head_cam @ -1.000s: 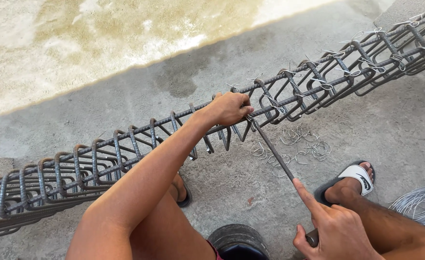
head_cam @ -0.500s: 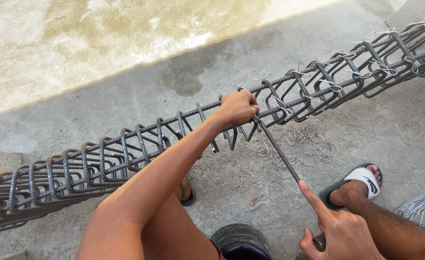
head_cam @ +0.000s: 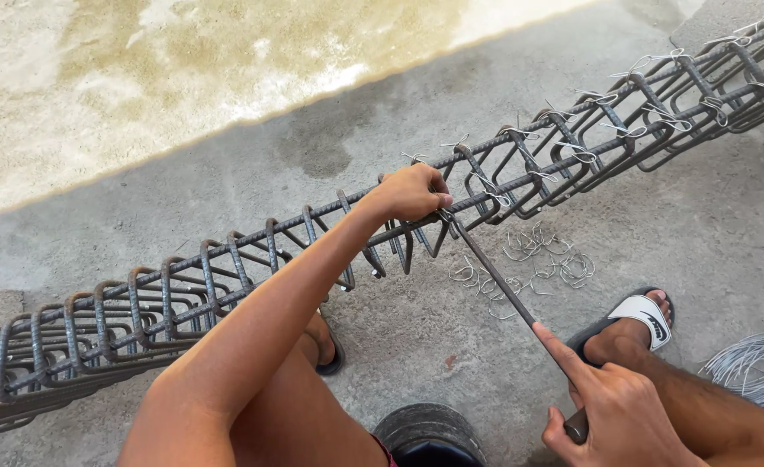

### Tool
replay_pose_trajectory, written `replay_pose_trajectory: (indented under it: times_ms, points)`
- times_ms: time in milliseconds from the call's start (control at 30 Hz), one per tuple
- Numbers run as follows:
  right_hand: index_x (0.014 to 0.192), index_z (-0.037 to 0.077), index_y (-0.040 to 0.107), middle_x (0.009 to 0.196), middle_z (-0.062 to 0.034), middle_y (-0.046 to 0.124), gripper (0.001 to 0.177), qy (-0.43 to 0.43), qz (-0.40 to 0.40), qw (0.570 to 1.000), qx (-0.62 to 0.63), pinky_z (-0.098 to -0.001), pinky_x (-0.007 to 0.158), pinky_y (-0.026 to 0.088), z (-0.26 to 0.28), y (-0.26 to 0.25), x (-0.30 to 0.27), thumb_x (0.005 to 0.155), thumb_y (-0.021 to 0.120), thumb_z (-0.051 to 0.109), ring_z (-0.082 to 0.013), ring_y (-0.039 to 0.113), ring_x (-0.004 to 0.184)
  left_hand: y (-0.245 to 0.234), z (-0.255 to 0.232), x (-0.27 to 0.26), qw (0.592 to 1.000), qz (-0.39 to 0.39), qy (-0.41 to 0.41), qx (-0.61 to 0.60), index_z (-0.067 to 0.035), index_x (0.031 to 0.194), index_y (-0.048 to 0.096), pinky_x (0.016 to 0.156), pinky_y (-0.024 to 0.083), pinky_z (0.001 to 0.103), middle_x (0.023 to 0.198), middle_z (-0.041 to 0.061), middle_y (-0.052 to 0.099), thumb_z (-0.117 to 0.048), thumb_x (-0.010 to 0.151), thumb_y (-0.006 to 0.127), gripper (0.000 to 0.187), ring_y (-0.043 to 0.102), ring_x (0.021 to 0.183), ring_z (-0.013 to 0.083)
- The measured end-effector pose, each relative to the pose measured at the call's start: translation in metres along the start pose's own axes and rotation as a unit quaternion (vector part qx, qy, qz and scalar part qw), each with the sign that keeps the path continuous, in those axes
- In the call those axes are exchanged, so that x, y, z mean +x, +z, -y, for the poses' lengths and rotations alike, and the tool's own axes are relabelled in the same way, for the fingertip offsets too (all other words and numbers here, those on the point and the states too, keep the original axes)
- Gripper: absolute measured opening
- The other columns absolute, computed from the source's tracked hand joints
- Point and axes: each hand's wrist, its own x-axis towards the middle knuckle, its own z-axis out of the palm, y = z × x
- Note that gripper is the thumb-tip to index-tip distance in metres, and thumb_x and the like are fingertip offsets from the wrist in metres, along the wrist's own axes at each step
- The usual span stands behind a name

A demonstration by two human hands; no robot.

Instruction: Tying rebar intersections with wire using a manual twisting hook tool

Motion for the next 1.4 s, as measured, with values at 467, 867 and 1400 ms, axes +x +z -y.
replay_pose_trajectory:
  times_ms: [467,867,1400]
  points:
    - [0.157,0.003,0.039,0.054,-0.0009,0.062,0.093,0.138,-0.02,0.97,0.201,-0.0275,0.04,0.036,-0.018,-0.036,0.092,0.066,0.057,0.007,-0.012,0.047,0.038,-0.031,-0.012,-0.024,0.981,-0.153,0.026,0.112,-0.004,0.109,0.061,0.045,0.052,0.027,0.066,0.005,0.068,-0.024,0.104,0.057,0.022,0.06,0.045,0.0162]
    - [0.16,0.002,0.039,0.072,-0.0152,0.058,0.08,0.224,0.034,0.816,0.532,-0.0252,0.043,0.026,-0.038,-0.031,0.151,0.081,0.047,0.003,-0.015,0.041,0.057,-0.047,0.018,-0.024,0.938,-0.25,0.008,0.24,-0.01,0.106,0.064,0.075,0.043,0.039,0.059,-0.007,0.048,-0.019,0.097,0.061,0.013,0.044,0.051,0.0128]
    - [0.163,0.004,0.029,0.082,-0.0117,0.062,0.08,0.2,0.148,0.811,0.529,-0.0301,0.057,0.042,-0.029,-0.008,0.209,0.086,0.05,0.005,-0.0167,0.049,0.065,0.026,-0.025,-0.098,0.957,-0.007,0.134,0.259,0.025,0.15,0.02,0.031,0.048,0.037,0.071,0.016,0.072,-0.025,0.097,0.051,0.079,0.066,0.043,0.0269]
